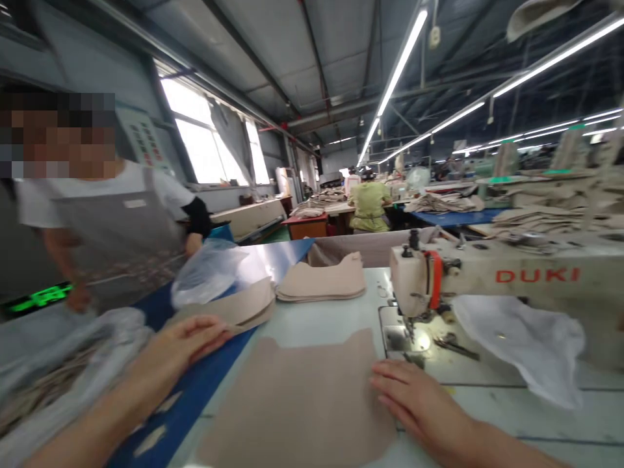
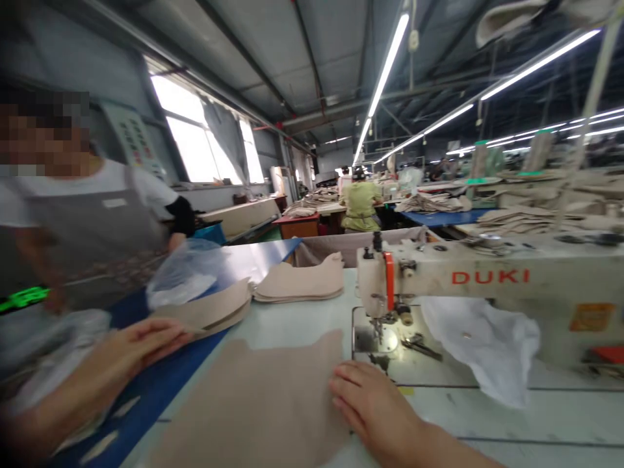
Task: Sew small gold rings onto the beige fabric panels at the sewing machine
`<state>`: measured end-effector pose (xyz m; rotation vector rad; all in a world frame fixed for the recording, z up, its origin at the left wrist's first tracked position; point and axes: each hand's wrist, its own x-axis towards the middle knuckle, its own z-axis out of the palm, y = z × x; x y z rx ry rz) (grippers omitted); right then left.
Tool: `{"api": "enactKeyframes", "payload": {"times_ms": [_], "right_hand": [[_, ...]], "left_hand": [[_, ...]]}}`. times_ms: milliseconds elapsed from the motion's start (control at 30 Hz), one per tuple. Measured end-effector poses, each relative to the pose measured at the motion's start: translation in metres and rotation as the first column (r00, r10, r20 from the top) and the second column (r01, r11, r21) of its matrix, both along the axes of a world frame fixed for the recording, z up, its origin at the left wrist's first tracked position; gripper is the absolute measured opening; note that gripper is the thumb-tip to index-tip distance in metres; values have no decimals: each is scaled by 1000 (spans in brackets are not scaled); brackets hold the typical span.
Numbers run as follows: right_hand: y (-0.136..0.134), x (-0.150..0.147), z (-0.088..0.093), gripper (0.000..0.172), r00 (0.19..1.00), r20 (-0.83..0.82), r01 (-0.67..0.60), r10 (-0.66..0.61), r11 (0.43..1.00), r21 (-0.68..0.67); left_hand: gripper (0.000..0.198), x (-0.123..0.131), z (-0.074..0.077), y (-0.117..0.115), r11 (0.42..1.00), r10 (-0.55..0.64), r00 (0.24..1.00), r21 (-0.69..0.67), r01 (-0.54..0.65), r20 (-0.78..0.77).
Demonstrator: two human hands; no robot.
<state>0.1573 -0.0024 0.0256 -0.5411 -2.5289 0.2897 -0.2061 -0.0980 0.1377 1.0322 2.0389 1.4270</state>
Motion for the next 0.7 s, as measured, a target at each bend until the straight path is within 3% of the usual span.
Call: {"api": "enactKeyframes", "payload": {"times_ms": [133, 233, 300, 400, 467, 567, 700], "right_hand": [[-8, 24, 24, 30, 999, 30, 25, -25, 1000, 2], [-6, 64, 34, 28, 997, -17, 82, -81, 995, 62], [0, 99, 38, 27, 980, -85, 188, -181, 979, 82], [20, 150, 44, 24, 868, -182, 478, -462, 877, 52], [38, 173, 47, 23, 781, -114, 621, -614, 783, 33], [66, 180, 46, 25, 714, 144, 685, -685, 726, 57], [95, 160, 35, 19, 674, 309, 688, -671, 722, 68]], "left_hand": [[29, 83, -45, 54, 916, -380, 913, -82, 394, 146], [30, 130, -69, 91, 849, -516, 843, -41, 527, 152], [30, 151, -81, 109, 815, -566, 810, -45, 578, 154], [30, 167, -95, 124, 808, -570, 793, -30, 589, 214], [29, 168, -102, 126, 822, -551, 796, -3, 569, 251], [27, 164, -107, 126, 802, -574, 781, -24, 597, 246], [29, 156, -108, 129, 772, -608, 768, -79, 631, 202]]}}
